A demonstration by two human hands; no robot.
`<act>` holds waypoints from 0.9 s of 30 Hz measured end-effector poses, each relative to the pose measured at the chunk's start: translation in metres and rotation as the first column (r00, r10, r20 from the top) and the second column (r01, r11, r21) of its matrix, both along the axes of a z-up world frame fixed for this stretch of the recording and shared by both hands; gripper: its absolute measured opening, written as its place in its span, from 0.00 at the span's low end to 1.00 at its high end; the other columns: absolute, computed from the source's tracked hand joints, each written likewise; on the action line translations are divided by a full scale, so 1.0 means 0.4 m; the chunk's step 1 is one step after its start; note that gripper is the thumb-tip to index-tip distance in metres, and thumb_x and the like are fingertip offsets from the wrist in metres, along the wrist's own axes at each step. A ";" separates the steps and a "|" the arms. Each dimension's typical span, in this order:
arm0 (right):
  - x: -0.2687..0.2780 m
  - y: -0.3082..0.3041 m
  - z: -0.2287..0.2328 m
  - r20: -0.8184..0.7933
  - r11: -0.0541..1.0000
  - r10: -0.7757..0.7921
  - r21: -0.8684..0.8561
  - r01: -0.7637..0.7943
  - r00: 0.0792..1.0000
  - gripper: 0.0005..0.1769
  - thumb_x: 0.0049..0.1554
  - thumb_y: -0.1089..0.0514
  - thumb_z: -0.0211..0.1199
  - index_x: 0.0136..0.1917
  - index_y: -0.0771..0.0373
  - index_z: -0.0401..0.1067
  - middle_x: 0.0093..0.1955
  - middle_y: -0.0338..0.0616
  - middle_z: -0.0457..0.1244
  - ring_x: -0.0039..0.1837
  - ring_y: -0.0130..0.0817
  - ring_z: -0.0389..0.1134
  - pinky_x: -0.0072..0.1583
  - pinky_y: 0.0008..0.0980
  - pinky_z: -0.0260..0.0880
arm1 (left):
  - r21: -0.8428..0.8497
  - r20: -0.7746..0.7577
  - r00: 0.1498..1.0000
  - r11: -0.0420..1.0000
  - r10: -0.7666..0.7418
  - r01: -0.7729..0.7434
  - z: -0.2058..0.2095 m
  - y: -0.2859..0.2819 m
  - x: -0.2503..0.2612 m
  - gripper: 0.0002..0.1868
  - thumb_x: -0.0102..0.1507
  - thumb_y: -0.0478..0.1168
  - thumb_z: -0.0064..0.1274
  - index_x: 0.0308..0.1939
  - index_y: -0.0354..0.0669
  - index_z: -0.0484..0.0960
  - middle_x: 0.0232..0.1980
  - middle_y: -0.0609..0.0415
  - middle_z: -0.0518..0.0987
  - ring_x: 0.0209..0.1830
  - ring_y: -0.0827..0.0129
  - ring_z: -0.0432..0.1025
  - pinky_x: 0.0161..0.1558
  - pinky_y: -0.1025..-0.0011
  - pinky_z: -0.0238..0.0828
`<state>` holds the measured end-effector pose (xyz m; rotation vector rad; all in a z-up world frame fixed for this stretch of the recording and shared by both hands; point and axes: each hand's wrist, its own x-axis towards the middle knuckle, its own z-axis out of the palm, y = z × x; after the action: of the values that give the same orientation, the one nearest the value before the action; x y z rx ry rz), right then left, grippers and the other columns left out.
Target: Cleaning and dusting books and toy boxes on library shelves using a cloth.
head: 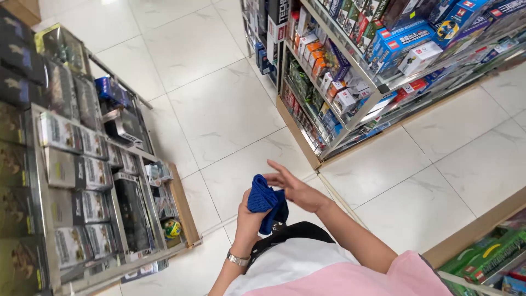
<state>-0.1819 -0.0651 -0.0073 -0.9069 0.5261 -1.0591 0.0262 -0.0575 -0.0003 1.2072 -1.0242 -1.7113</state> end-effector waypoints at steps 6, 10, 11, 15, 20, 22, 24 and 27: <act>0.272 -0.206 -0.033 -0.151 0.985 -0.105 0.120 0.124 0.983 0.56 0.55 0.51 0.72 0.84 0.56 0.40 0.81 0.41 0.48 0.79 0.34 0.51 0.76 0.34 0.52 | -0.437 0.754 0.650 0.808 0.090 0.395 -0.146 -0.295 0.167 0.37 0.52 0.28 0.68 0.65 0.39 0.74 0.73 0.34 0.56 0.70 0.43 0.58 0.65 0.55 0.58; 0.355 -0.325 -0.070 -0.108 0.872 -0.249 0.406 0.272 0.962 0.48 0.57 0.49 0.68 0.83 0.58 0.48 0.74 0.42 0.58 0.72 0.30 0.59 0.71 0.32 0.60 | -0.276 0.625 0.762 0.865 -0.171 0.419 -0.042 -0.498 0.231 0.47 0.53 0.36 0.61 0.76 0.43 0.61 0.79 0.35 0.53 0.67 0.47 0.66 0.66 0.60 0.66; 0.353 -0.361 -0.083 -0.124 0.838 -0.259 0.464 0.286 0.958 0.44 0.57 0.50 0.67 0.81 0.60 0.52 0.70 0.43 0.61 0.69 0.31 0.62 0.68 0.34 0.63 | -0.215 0.642 0.707 0.817 -0.295 0.535 -0.021 -0.555 0.235 0.54 0.50 0.41 0.69 0.76 0.43 0.56 0.76 0.36 0.56 0.70 0.48 0.62 0.68 0.60 0.63; 0.324 -0.439 -0.100 -0.177 0.714 -0.422 0.540 0.446 0.889 0.36 0.58 0.49 0.66 0.75 0.60 0.61 0.64 0.39 0.65 0.64 0.30 0.66 0.64 0.34 0.68 | -0.223 0.555 0.613 0.609 -0.562 0.761 0.015 -0.724 0.234 0.67 0.47 0.50 0.78 0.77 0.38 0.47 0.75 0.36 0.54 0.76 0.48 0.53 0.71 0.58 0.56; 0.193 -0.349 -0.116 -0.232 0.378 -0.774 0.577 0.724 0.589 0.28 0.60 0.47 0.64 0.68 0.63 0.68 0.59 0.42 0.68 0.61 0.35 0.68 0.61 0.36 0.68 | -0.246 0.458 0.654 0.621 -0.602 0.744 0.029 -0.824 0.088 0.56 0.52 0.50 0.71 0.77 0.41 0.55 0.74 0.42 0.63 0.73 0.56 0.63 0.66 0.61 0.66; 0.127 -0.297 -0.101 -0.215 0.262 -0.868 0.568 0.781 0.448 0.26 0.60 0.48 0.64 0.66 0.62 0.69 0.59 0.39 0.68 0.62 0.33 0.69 0.63 0.37 0.68 | -0.296 0.441 0.693 0.636 -0.571 0.713 0.058 -0.837 -0.008 0.51 0.56 0.50 0.69 0.77 0.40 0.58 0.73 0.43 0.67 0.72 0.58 0.67 0.65 0.62 0.69; 0.047 -0.241 -0.064 -0.144 0.179 -0.933 0.608 0.774 0.329 0.23 0.60 0.50 0.63 0.66 0.59 0.68 0.59 0.41 0.68 0.61 0.37 0.69 0.62 0.43 0.68 | -0.460 0.371 0.747 0.590 -0.552 0.664 0.112 -0.831 -0.130 0.46 0.60 0.47 0.67 0.75 0.38 0.60 0.72 0.42 0.70 0.71 0.58 0.68 0.65 0.63 0.70; -0.084 -0.177 -0.008 -0.057 0.136 -0.977 0.579 0.804 0.207 0.23 0.62 0.51 0.61 0.67 0.62 0.68 0.62 0.46 0.66 0.64 0.42 0.68 0.63 0.46 0.68 | -0.641 0.268 0.778 0.497 -0.569 0.585 0.181 -0.803 -0.358 0.46 0.61 0.45 0.68 0.77 0.38 0.58 0.73 0.41 0.69 0.72 0.57 0.67 0.66 0.62 0.70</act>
<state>-0.2156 -0.1358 -0.0105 0.2815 1.0734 -2.0531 -0.1169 -0.3788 0.0722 0.3653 -2.0406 -1.4906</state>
